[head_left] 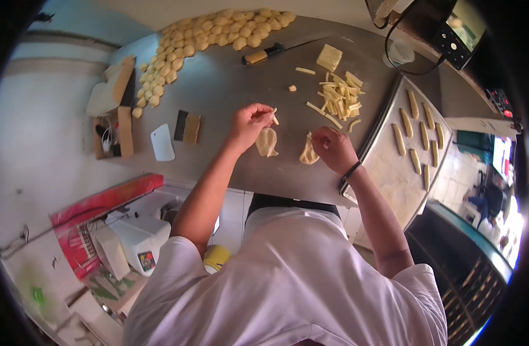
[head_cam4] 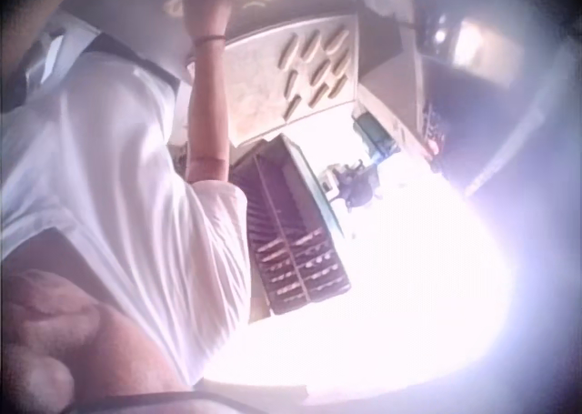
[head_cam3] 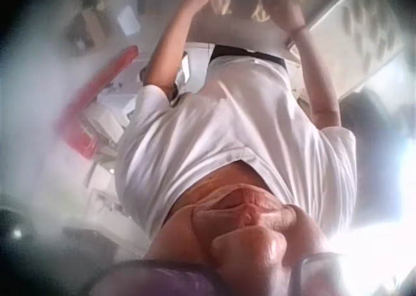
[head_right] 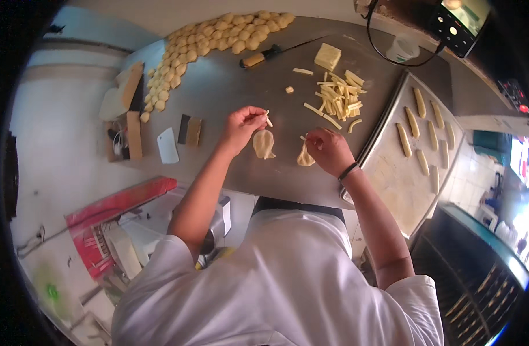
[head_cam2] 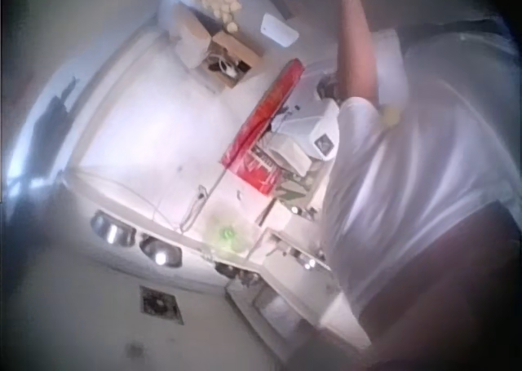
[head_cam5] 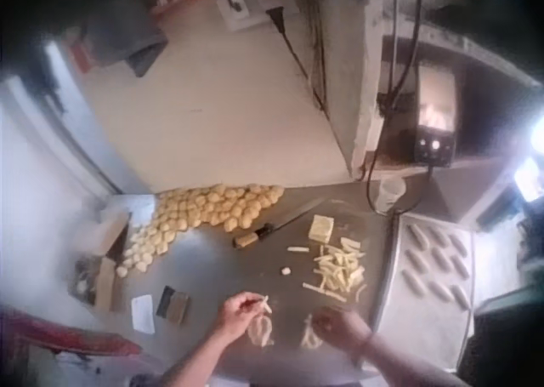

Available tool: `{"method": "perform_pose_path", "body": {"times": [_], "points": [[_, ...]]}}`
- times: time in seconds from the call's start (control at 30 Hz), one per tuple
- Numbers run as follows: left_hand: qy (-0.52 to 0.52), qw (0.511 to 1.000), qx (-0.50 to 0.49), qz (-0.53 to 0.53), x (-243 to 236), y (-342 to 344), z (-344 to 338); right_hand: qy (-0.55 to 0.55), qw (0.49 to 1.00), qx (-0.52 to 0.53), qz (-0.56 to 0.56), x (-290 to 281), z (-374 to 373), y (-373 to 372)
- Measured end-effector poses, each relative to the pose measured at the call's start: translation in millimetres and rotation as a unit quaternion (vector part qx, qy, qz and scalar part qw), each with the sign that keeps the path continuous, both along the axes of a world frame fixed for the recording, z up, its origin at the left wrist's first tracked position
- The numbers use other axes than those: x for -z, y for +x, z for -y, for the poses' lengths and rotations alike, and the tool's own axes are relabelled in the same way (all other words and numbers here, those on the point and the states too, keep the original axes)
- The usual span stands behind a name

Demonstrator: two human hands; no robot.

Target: The person prepares bread rolls by cutting pieces of dough with a scraper, flattening them by hand, placing cheese strips inside, and rolling them into shapes on a metal tray. The person then carries the tray of prepared rolls and places it onto a cooling rack in a bakery production area.

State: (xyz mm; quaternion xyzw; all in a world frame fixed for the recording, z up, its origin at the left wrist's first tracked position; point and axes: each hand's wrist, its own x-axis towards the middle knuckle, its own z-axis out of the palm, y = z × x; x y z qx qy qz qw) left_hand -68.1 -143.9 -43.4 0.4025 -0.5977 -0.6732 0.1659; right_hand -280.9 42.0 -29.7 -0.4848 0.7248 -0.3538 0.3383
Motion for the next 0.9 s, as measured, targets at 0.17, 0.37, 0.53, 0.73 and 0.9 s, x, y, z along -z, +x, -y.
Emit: {"method": "perform_pose_path", "body": {"times": [0.17, 0.37, 0.53, 0.73, 0.9], "points": [[-0.281, 0.948, 0.009, 0.149, 17.5, 28.9, -35.3, -0.050, 0.986, -0.132, -0.094, 28.6, 3.8, -3.9], [-0.446, 0.875, 0.122, 0.144, 22.3, 35.0, -28.3, -0.066, 0.947, -0.252, -0.186, 39.6, 12.0, -21.7], [-0.474, 0.845, 0.204, 0.139, 20.6, 34.0, -10.9, -0.071, 0.914, -0.337, -0.214, 38.2, 34.6, -31.9], [-0.338, 0.855, 0.342, 0.196, 9.0, -1.5, 14.3, 0.050, 0.875, -0.439, -0.198, 34.1, 60.1, -20.8], [-0.516, 0.818, 0.203, 0.152, 23.8, 48.4, -38.0, -0.044, 0.921, -0.174, -0.347, 36.5, -24.3, 30.4]]}}
